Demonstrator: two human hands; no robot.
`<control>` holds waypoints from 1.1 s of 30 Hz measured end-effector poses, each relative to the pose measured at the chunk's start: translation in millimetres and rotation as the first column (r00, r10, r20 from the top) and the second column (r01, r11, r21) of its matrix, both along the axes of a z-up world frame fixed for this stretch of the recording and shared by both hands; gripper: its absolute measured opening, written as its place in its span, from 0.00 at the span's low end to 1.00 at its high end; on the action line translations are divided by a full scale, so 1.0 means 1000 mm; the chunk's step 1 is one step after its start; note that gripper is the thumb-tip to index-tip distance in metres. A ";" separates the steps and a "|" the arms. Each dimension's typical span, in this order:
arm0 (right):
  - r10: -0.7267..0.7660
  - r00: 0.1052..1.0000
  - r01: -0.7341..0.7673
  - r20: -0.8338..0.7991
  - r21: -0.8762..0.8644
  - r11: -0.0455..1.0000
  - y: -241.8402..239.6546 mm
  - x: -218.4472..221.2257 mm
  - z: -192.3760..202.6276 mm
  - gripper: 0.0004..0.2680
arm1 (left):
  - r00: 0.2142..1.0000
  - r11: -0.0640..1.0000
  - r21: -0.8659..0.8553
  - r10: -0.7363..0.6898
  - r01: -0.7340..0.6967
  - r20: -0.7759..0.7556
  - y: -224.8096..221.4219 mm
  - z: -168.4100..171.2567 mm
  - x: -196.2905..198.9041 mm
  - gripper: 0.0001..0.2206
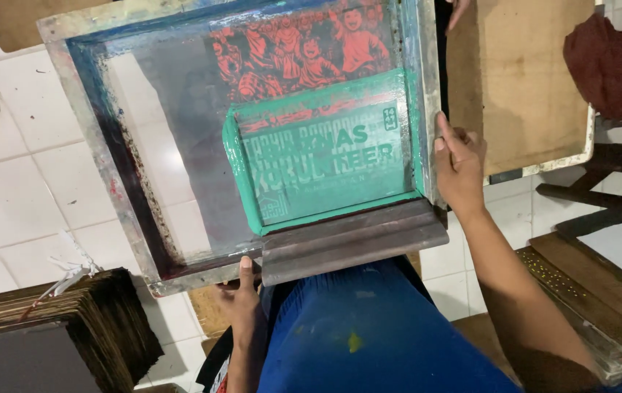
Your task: Manually screen printing a graphic onto a black t-shirt using a screen frame and squeegee
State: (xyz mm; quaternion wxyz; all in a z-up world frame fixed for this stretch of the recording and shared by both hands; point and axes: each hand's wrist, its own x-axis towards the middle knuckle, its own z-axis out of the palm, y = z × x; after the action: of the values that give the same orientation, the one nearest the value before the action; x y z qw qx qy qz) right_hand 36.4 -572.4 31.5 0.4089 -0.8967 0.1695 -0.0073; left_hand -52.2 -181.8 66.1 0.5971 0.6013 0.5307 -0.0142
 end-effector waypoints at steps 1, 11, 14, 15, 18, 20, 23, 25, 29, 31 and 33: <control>0.005 1.000 -0.005 -0.001 -0.003 1.000 0.010 0.003 0.019 0.14 | 1.000 1.000 -0.003 0.005 -0.005 -0.001 0.000 -0.003 -0.001 0.26; 0.849 0.438 -0.876 -0.295 -0.352 0.330 0.118 -0.045 0.100 0.24 | 0.999 1.000 0.012 0.010 -0.011 0.050 0.001 -0.014 -0.006 0.21; 0.817 0.497 -0.844 -0.292 -0.380 0.378 0.124 -0.046 0.099 0.14 | 0.997 0.999 0.054 0.002 -0.006 0.073 0.008 -0.037 -0.021 0.24; 0.809 0.543 -0.806 -0.224 -0.407 0.429 0.125 -0.044 0.101 0.12 | 0.992 0.995 0.101 -0.035 0.022 0.125 0.012 -0.049 -0.029 0.28; 0.757 0.638 -0.706 -0.139 -0.497 0.504 0.132 -0.030 0.097 0.11 | 0.987 0.996 0.088 -0.005 -0.009 0.162 0.007 -0.045 -0.027 0.26; 0.742 0.668 -0.678 -0.056 -0.457 0.575 0.143 -0.012 0.114 0.06 | 0.984 0.997 0.068 0.022 -0.034 0.175 0.000 -0.039 -0.021 0.25; 0.731 0.683 -0.640 0.009 -0.476 0.603 0.144 -0.004 0.105 0.04 | 0.982 0.995 0.095 -0.022 0.004 0.185 -0.002 -0.037 -0.019 0.25; 0.751 0.660 -0.637 -0.006 -0.534 0.555 0.136 -0.007 0.081 0.04 | 0.981 0.988 0.148 -0.080 0.054 0.175 0.003 -0.052 -0.028 0.26; 0.763 0.619 -0.728 -0.187 -0.501 0.468 0.117 0.006 0.042 0.07 | 0.979 0.943 0.300 -0.179 0.144 0.093 0.011 -0.078 -0.044 0.30; 0.777 0.583 -0.782 -0.237 -0.425 0.457 0.112 0.015 0.045 0.08 | 0.978 0.950 0.283 -0.170 0.129 0.123 0.007 -0.072 -0.040 0.30; 0.765 0.546 -0.829 -0.341 -0.351 0.435 0.112 0.020 0.057 0.06 | 0.973 0.980 0.193 -0.080 0.038 0.217 0.002 -0.060 -0.028 0.29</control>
State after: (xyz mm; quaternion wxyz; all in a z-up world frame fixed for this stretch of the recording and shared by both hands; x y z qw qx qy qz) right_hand 56.6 -460.5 88.6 0.1188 -0.9376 -0.2552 0.2041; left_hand -80.6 -179.8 6.2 0.5930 0.6683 0.4409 0.0858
